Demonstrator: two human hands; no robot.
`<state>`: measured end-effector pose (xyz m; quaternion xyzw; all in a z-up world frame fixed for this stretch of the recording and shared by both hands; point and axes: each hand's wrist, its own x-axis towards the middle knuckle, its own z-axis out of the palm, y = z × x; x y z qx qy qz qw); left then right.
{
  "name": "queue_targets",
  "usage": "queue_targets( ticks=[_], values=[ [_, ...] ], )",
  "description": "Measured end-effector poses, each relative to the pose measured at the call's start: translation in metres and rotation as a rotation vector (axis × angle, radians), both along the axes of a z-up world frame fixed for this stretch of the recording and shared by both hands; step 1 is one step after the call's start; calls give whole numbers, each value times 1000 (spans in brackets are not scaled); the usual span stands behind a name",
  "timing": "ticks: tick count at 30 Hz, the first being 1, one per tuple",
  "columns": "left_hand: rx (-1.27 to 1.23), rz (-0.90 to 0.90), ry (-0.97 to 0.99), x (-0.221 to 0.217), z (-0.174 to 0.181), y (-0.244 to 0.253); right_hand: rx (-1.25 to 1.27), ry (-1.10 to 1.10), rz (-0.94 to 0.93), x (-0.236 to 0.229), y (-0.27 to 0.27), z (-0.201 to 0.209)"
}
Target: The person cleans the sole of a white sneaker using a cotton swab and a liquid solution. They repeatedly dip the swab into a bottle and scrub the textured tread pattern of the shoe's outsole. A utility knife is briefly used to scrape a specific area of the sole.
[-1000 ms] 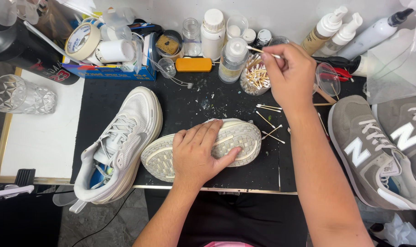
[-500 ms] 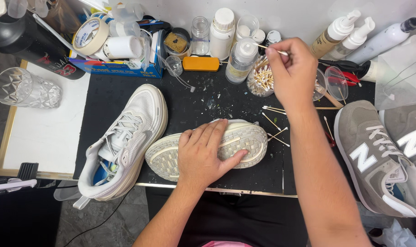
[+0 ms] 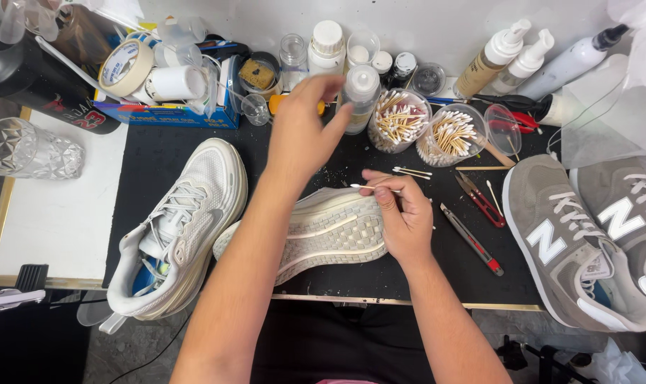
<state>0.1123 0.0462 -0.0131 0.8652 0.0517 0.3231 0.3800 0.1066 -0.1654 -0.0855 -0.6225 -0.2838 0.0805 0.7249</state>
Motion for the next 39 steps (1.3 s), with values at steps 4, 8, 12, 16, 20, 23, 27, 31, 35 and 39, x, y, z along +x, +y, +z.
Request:
queue_targets(
  ticks=[4,8,12,16,20,23,27,31,35,39],
  values=[
    [-39,-89,-60,38,-1,8,18,-120,9,10,2,4],
    [-39,-89,-13,47,-5,10,10,-149,0,16,2,3],
    [20,-27,67,49,-2,10,52,35,45,15,1,-9],
    [177,110,65,43,5,4,156,219,141,19,0,-16],
    [158,176,244,44,11,-4,173,292,187,22,-1,-18],
    [127,186,280,44,13,-6,185,342,196,22,0,-19],
    [96,171,294,44,16,-2,169,372,184,24,3,-18],
    [46,169,335,44,15,-1,136,360,152,24,3,-17],
    [23,169,404,45,20,0,118,419,157,25,5,-12],
    [-18,153,416,44,21,0,127,416,150,25,6,-12]
  ],
)
